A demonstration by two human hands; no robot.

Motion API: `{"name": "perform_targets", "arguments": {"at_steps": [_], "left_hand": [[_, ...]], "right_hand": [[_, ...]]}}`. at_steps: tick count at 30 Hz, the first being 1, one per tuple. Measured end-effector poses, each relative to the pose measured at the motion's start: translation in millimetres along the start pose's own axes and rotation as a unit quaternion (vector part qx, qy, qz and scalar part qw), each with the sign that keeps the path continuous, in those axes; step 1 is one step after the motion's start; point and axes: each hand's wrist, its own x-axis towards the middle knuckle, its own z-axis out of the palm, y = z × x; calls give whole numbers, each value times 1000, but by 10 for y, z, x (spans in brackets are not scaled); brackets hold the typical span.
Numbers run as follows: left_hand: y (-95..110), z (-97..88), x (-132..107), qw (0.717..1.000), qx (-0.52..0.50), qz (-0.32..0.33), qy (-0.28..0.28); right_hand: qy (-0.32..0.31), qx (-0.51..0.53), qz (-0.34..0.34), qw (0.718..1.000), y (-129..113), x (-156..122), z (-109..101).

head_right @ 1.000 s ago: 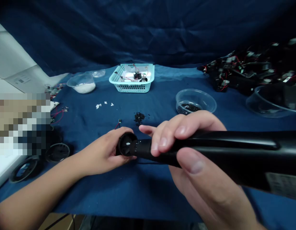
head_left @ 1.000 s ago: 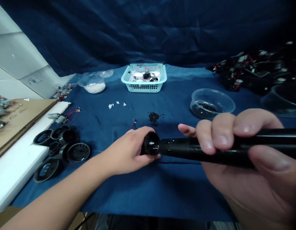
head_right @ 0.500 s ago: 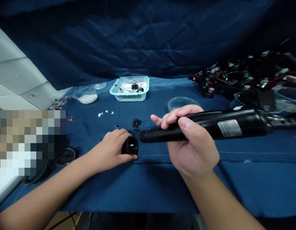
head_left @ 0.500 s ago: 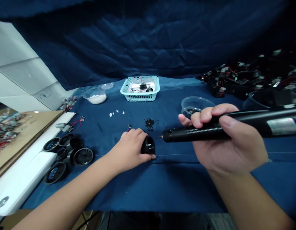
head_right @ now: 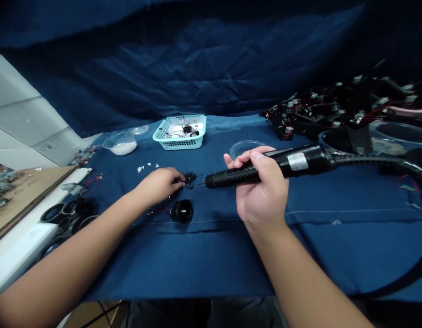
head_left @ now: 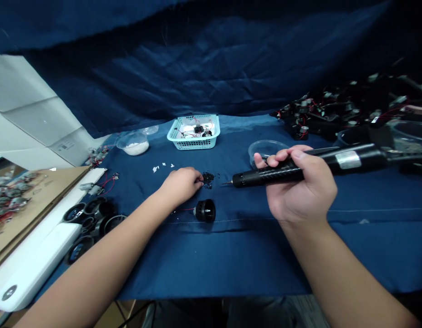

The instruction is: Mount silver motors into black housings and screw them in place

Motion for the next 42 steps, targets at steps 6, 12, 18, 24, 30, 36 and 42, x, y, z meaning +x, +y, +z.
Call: {"name": "perform_targets", "arguments": {"at_steps": [6, 12, 18, 24, 30, 36, 42], "left_hand": [[-14, 52, 11, 999, -33, -17, 17], [-90, 77, 19, 997, -71, -35, 13], [-140, -6, -44, 990, -125, -50, 35], [35, -161, -373, 913, -387, -95, 90], [380, -115, -696, 627, -770, -110, 41], [530, -13, -743, 544, -831, -115, 25], [596, 10, -779, 534, -837, -124, 7]], "right_hand": [[-9, -3, 2, 1000, 11, 1, -12], [-10, -9, 1, 1000, 16, 3, -14], [-3, -3, 15, 1000, 8, -21, 0], [14, 24, 49, 998, -3, -8, 18], [47, 138, 136, 980, -90, 89, -54], [22, 152, 120, 981, -195, 45, -37], [4, 138, 117, 983, -240, -9, -12]]}}
